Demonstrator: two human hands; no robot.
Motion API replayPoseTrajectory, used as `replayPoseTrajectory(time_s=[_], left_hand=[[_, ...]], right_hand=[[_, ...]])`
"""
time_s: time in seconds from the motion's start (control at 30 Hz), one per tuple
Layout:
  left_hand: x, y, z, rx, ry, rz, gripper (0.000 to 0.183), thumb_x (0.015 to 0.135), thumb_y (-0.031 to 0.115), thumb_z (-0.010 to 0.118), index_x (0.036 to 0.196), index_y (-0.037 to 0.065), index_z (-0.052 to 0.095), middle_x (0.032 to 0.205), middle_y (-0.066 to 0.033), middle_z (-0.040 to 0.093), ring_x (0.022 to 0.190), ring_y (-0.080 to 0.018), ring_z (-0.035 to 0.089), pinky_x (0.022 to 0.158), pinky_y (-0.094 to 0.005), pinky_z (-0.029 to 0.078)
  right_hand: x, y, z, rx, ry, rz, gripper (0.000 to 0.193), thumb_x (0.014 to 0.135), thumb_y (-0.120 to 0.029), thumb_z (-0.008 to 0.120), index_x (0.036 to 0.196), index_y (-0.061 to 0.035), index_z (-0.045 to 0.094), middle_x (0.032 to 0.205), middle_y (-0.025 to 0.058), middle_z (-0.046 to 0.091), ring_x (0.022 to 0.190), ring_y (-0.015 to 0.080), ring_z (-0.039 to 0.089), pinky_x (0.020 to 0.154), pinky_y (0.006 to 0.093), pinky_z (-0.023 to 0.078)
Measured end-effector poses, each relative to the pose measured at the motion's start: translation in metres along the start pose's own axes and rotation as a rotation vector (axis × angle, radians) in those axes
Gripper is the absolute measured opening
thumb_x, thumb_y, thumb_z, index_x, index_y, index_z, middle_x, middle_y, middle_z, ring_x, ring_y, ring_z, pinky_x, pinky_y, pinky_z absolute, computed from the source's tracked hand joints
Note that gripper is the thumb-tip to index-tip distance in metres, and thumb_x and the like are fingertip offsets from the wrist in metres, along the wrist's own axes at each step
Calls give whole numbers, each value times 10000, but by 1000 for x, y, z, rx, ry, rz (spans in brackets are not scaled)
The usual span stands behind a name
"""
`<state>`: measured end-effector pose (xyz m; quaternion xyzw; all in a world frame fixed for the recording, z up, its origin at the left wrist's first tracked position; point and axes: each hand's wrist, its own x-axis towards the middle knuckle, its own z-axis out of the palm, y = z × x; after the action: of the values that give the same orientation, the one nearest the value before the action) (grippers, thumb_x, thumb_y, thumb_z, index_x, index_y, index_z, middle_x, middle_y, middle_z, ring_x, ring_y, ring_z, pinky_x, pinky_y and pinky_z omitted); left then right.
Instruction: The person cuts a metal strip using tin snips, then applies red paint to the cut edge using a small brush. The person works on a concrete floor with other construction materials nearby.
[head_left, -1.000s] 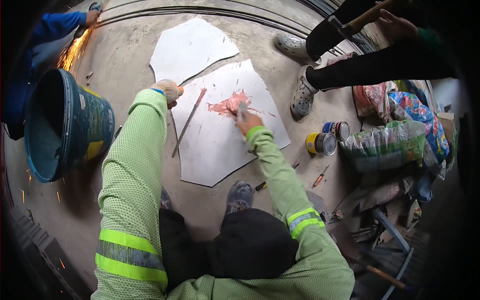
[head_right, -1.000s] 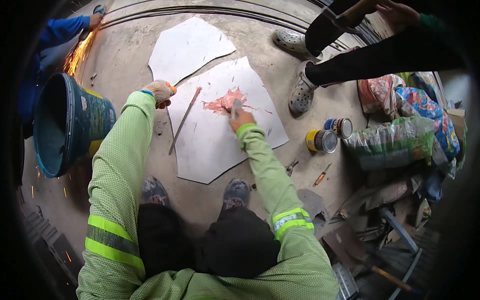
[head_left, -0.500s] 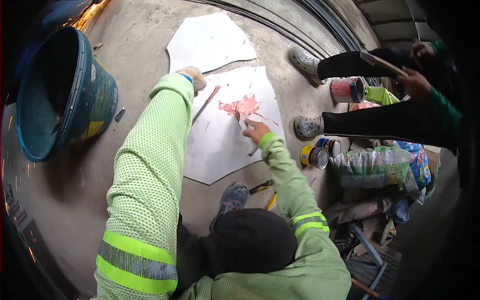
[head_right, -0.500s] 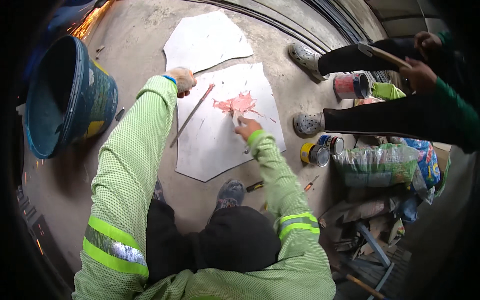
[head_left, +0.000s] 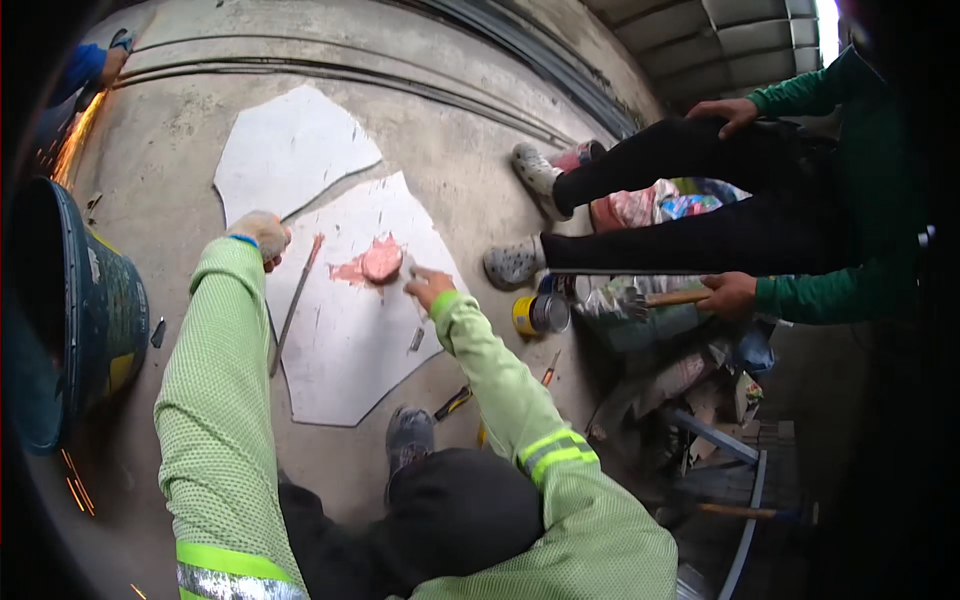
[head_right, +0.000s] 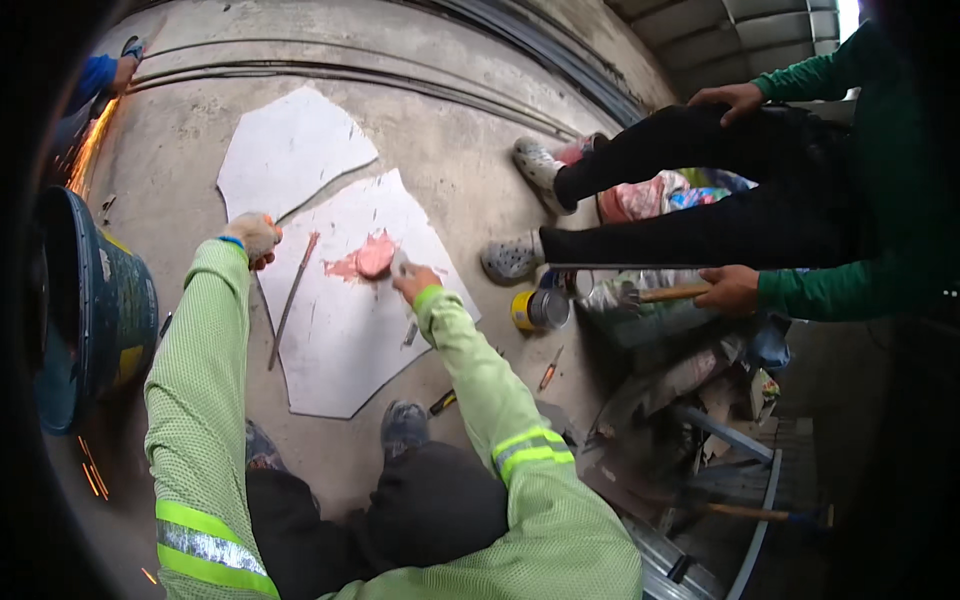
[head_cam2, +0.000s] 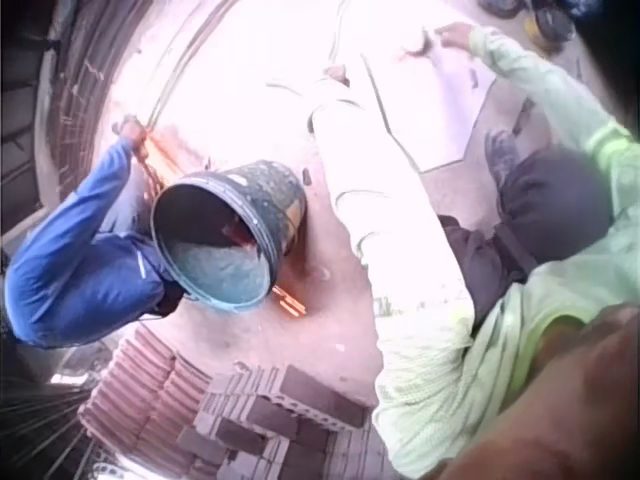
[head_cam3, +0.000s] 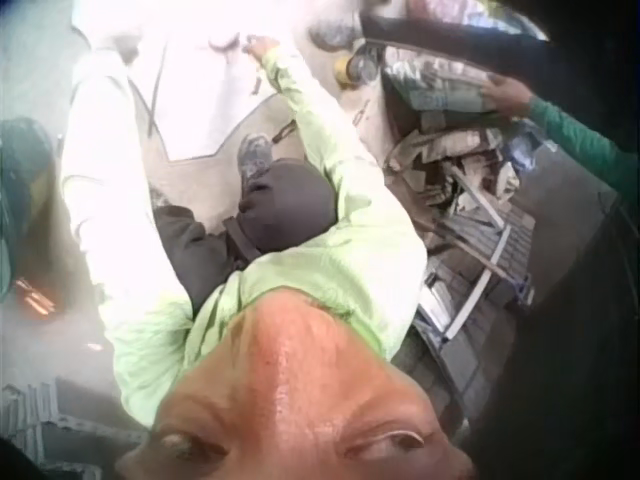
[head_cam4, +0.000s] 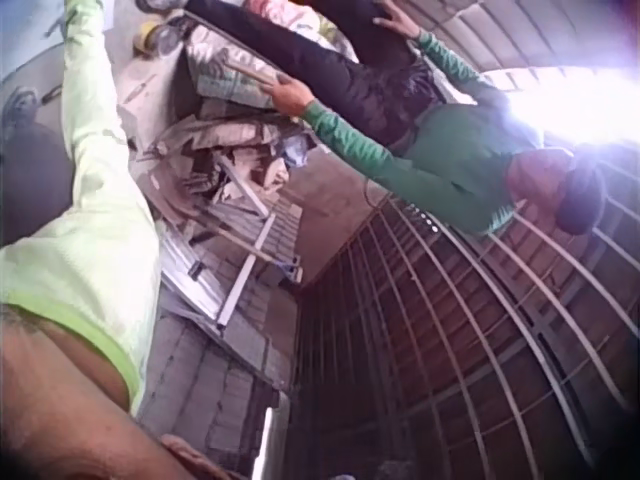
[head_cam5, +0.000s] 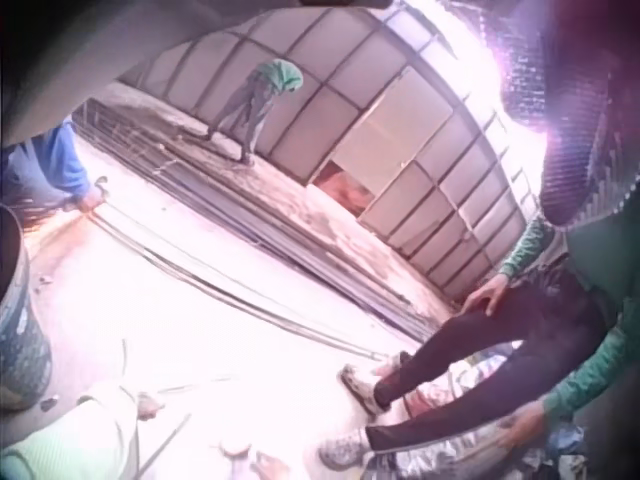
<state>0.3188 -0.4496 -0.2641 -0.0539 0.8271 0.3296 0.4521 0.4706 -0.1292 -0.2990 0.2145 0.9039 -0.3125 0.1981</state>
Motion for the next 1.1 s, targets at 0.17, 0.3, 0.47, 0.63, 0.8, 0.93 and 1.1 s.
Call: replayPoseTrajectory(time_s=[0.17,0.3,0.47,0.63,0.8,0.93,1.1], left_hand=[[4,3,1,-18,-34,29,220,964,275,503,1052,81,556,717,-97,631,513,-180,545,455,-357,439],[8,-2,1,-68,-28,65,184,956,276,495,1046,121,537,701,-93,611,490,-175,521,424,-355,402],[6,6,6,-50,-28,39,193,938,313,518,1017,137,508,699,-86,602,475,-166,498,417,-359,376],[19,-4,-3,70,-3,44,234,958,310,517,1015,87,562,746,-106,648,554,-192,585,485,-372,486],[-13,20,-2,107,12,2,273,972,309,483,992,55,580,720,-66,628,561,-160,560,498,-340,448],[-22,20,-1,82,15,16,251,980,297,512,970,50,559,700,-66,603,512,-138,513,447,-315,411],[2,2,-9,-5,-14,0,237,984,274,512,942,44,548,680,-73,592,478,-145,485,426,-325,404]], right_hand=[[-34,-24,47,-183,-197,-46,623,740,-363,693,1302,-104,626,1186,238,660,1142,364,618,1019,380,461],[8,18,2,-350,-289,-321,552,750,-376,675,1244,-129,671,1146,201,684,1058,314,649,960,382,487],[-19,-10,31,-191,-119,49,511,766,-367,670,1209,-114,675,1146,214,680,1062,358,653,937,404,506],[15,23,-9,-439,-423,-416,467,765,-379,701,1154,-120,702,1300,202,604,1180,356,598,1026,396,462],[10,-1,37,-102,-72,-44,600,719,-374,714,1287,-192,649,1232,211,644,1143,367,615,1014,397,475],[-6,3,10,-75,-401,-128,550,758,-304,694,1288,-168,644,1258,210,636,1169,344,609,1013,373,480],[3,-35,-7,57,-351,204,607,806,-285,655,1378,-102,563,1267,162,642,1010,239,663,943,314,513]])
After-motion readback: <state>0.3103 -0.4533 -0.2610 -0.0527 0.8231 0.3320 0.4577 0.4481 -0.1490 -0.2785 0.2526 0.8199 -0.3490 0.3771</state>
